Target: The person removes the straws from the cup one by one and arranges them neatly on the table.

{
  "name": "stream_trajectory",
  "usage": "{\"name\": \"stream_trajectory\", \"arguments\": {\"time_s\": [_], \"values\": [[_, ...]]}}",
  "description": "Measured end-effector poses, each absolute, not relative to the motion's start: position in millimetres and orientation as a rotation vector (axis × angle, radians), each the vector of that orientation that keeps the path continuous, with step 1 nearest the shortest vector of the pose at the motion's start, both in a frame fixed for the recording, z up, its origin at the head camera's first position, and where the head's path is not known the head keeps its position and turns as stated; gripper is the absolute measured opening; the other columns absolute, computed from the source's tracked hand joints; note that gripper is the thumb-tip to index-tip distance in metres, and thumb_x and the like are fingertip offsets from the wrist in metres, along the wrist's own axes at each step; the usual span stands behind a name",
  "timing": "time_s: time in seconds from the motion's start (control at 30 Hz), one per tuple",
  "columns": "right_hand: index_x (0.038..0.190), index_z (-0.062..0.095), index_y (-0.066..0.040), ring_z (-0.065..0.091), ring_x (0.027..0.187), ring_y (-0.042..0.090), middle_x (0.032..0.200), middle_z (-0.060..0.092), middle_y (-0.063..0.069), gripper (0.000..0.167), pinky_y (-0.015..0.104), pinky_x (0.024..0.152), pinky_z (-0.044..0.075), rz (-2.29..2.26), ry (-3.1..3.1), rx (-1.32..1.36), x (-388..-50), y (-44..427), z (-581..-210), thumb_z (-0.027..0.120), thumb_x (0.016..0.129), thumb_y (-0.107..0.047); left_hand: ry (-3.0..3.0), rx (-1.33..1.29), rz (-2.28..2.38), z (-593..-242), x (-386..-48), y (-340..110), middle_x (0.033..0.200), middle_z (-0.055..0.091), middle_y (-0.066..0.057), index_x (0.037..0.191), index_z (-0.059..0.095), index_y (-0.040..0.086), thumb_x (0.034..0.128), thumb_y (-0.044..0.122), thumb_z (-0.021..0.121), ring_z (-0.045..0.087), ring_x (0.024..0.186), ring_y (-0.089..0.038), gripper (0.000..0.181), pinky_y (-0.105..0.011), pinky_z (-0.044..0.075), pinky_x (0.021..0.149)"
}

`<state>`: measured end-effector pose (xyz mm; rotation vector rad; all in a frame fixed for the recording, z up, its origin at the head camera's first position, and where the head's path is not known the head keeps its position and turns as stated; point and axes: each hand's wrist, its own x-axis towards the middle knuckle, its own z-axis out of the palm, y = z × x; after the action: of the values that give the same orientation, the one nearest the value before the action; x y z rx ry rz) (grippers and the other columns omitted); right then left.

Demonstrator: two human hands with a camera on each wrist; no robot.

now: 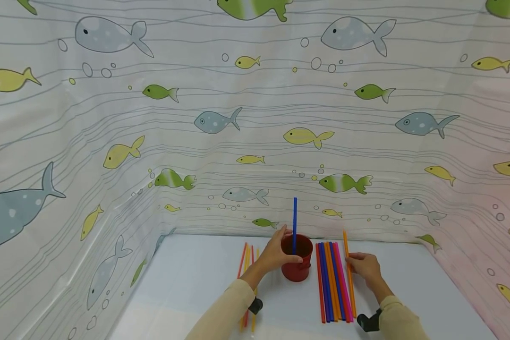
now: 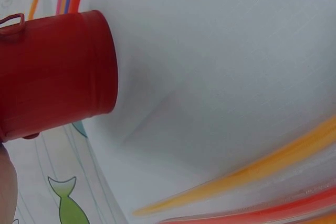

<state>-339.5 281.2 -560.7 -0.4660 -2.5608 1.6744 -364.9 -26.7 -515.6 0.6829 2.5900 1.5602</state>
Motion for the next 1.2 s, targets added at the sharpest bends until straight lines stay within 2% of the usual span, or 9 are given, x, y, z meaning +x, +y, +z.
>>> {"name": "stream_trajectory", "arguments": {"time_s": [0.23,0.4,0.6,0.9,1.2], "values": [[0.113,0.065,0.012,0.063,0.074,0.016,0.099,0.069,0.021,0.04,0.028,0.062,0.054,1.566,-2.628,-0.479,-338.4,283.5,-568.0,0.071,0.087,-0.017,2.604,0.633,1.528,-516.4,-366.5,-25.8,0.144,0.045,0.003,0.156,0.02,0.013,0.0731,0.033,0.087,0.044,0.129,-0.015,0.109,-0.042,0.044,0.104],[0.115,0.064,0.012,0.062,0.077,0.019,0.102,0.068,0.023,0.042,0.031,0.064,0.055,1.563,-2.657,-0.499,-338.3,284.0,-571.6,0.07,0.088,-0.02,2.605,0.644,1.531,-516.9,-367.3,-26.0,0.144,0.045,0.0,0.156,0.02,0.01,0.0726,0.035,0.087,0.044,0.129,-0.015,0.11,-0.042,0.044,0.104],[0.115,0.063,0.014,0.064,0.073,0.017,0.1,0.068,0.023,0.04,0.032,0.063,0.057,1.583,-2.651,-0.485,-337.8,281.2,-569.4,0.068,0.089,-0.016,2.596,0.664,1.541,-514.9,-367.3,-25.8,0.146,0.044,-0.003,0.156,0.02,0.01,0.0725,0.036,0.087,0.044,0.129,-0.016,0.11,-0.042,0.044,0.104],[0.109,0.065,0.015,0.067,0.069,0.017,0.089,0.07,0.018,0.034,0.024,0.055,0.055,1.582,-2.64,-0.493,-338.8,276.8,-571.8,0.067,0.089,-0.013,2.602,0.668,1.539,-516.3,-367.3,-26.1,0.144,0.045,0.0,0.155,0.021,0.009,0.0719,0.037,0.087,0.045,0.128,-0.015,0.11,-0.041,0.044,0.103],[0.11,0.064,0.015,0.067,0.068,0.017,0.089,0.07,0.02,0.037,0.029,0.059,0.057,1.604,-2.63,-0.48,-340.9,279.9,-581.7,0.066,0.089,-0.016,2.584,0.671,1.564,-517.3,-365.7,-27.4,0.144,0.045,-0.001,0.155,0.021,0.011,0.0731,0.034,0.087,0.045,0.129,-0.017,0.108,-0.043,0.044,0.104]]}}
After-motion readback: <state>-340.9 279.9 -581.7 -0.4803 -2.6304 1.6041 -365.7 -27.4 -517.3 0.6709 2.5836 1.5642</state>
